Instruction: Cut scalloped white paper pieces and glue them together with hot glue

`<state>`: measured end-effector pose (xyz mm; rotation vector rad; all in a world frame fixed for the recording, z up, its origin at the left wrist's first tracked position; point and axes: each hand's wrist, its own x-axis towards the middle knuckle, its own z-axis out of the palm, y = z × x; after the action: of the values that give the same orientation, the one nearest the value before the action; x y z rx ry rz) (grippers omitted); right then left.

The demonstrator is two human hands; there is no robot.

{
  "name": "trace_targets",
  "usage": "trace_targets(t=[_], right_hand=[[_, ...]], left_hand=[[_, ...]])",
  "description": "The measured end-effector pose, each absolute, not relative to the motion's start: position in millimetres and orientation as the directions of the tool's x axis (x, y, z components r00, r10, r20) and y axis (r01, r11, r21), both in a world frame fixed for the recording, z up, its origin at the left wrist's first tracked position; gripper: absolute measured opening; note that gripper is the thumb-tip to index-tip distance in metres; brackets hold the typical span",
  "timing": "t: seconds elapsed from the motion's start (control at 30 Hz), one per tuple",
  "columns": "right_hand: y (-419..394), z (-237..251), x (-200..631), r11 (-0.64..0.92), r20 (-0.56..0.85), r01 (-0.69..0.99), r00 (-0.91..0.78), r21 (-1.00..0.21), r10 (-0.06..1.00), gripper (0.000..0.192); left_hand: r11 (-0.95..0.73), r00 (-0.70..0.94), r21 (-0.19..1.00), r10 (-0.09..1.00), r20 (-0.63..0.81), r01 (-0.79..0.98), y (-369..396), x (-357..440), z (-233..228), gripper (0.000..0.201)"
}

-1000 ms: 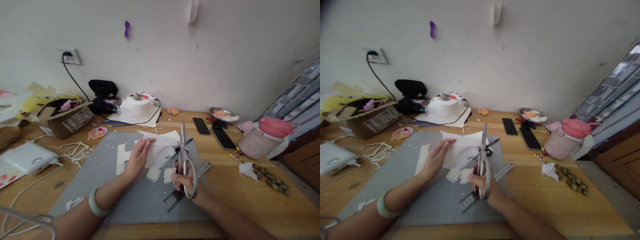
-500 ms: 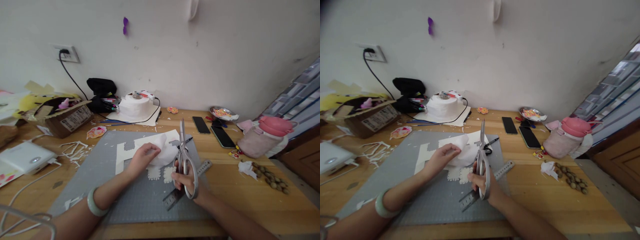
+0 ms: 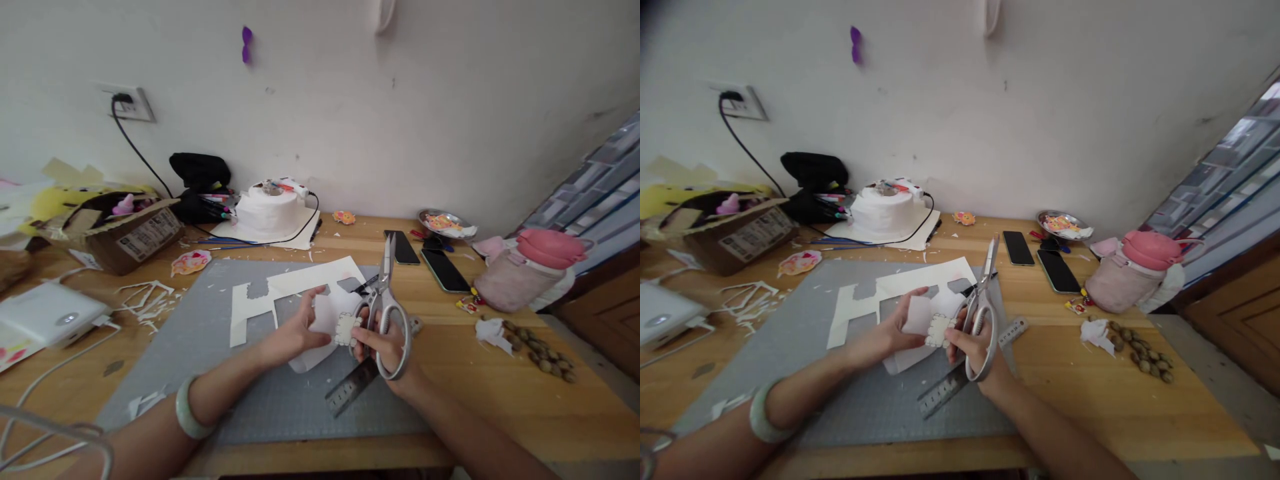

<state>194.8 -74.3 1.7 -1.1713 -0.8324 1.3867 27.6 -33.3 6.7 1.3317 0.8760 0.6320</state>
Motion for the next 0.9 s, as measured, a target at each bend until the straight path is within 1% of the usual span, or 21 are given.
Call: trace_targets(t=[0.07,0.13,0.17,0.27,0.33,0.43,0.5,0.57,0.6,0.67,0.7,0.8,0.83,0.9], right_hand=[[-73.2,1.6,195.2,-0.155,-0.18,-0.264,0.07,-0.952,0.981,0.041],[-72.5,1.2,194.6,-0.146,-0.165,-0.241,0.061,-0.959,0.984,0.042],[-72.3,0.9,194.1,-0.144,-0.162,-0.235,0.06,-0.961,0.985,0.042],[-72.8,-0.4,192.2,-0.15,-0.17,-0.238,0.066,-0.96,0.983,0.044],[-73.7,-1.2,191.5,-0.15,-0.172,-0.25,0.07,-0.956,0.983,0.043],[-74.4,-2.0,191.9,-0.14,-0.166,-0.257,0.084,-0.956,0.983,0.042],[-73.8,-2.3,192.3,-0.134,-0.16,-0.262,0.081,-0.956,0.984,0.041],[-72.7,-2.5,192.4,-0.134,-0.159,-0.276,0.07,-0.952,0.985,0.042],[-72.2,-2.7,192.4,-0.136,-0.161,-0.284,0.067,-0.949,0.985,0.043],[-71.8,-3.0,192.4,-0.136,-0.162,-0.284,0.068,-0.949,0.985,0.044],[-72.0,-3.1,192.6,-0.136,-0.16,-0.273,0.066,-0.952,0.985,0.044],[-73.4,-4.5,193.9,-0.151,-0.164,-0.214,0.047,-0.965,0.985,0.039],[-73.8,-5.4,194.5,-0.156,-0.167,-0.2,0.041,-0.967,0.985,0.039],[-73.9,-8.1,195.6,-0.159,-0.168,-0.189,0.03,-0.969,0.985,0.041]], left_hand=[[0.133,0.665,0.989,0.732,-0.144,0.067,-34.7,27.2,10.9,0.061],[0.083,0.715,0.995,0.692,-0.1,0.058,-36.5,27.3,15.1,0.045],[0.057,0.723,0.997,0.686,-0.081,0.058,-37.5,27.5,16.4,0.04],[0.007,0.749,0.999,0.661,-0.044,0.052,-39.4,28.2,15.7,0.043],[-0.038,0.757,0.996,0.653,-0.038,0.084,-39.2,28.3,11.3,0.046],[-0.105,0.705,0.983,0.709,-0.031,0.148,-37.0,28.3,1.6,0.042],[-0.066,0.661,0.987,0.749,-0.049,0.149,-35.6,28.6,-4.3,0.043],[-0.023,0.646,0.991,0.76,-0.068,0.131,-34.9,29.2,-8.3,0.047],[-0.021,0.648,0.992,0.759,-0.065,0.124,-34.9,29.6,-9.3,0.049],[-0.074,0.653,0.99,0.757,-0.024,0.122,-35.4,30.0,-9.6,0.05],[-0.121,0.656,0.984,0.755,0.004,0.133,-35.7,30.1,-9.0,0.047],[-0.268,0.677,0.94,0.734,0.056,0.212,-36.5,29.7,-4.9,0.031],[-0.292,0.691,0.927,0.721,0.052,0.236,-36.7,29.5,-3.0,0.027],[-0.286,0.721,0.927,0.692,0.025,0.243,-37.3,29.3,0.5,0.025]])
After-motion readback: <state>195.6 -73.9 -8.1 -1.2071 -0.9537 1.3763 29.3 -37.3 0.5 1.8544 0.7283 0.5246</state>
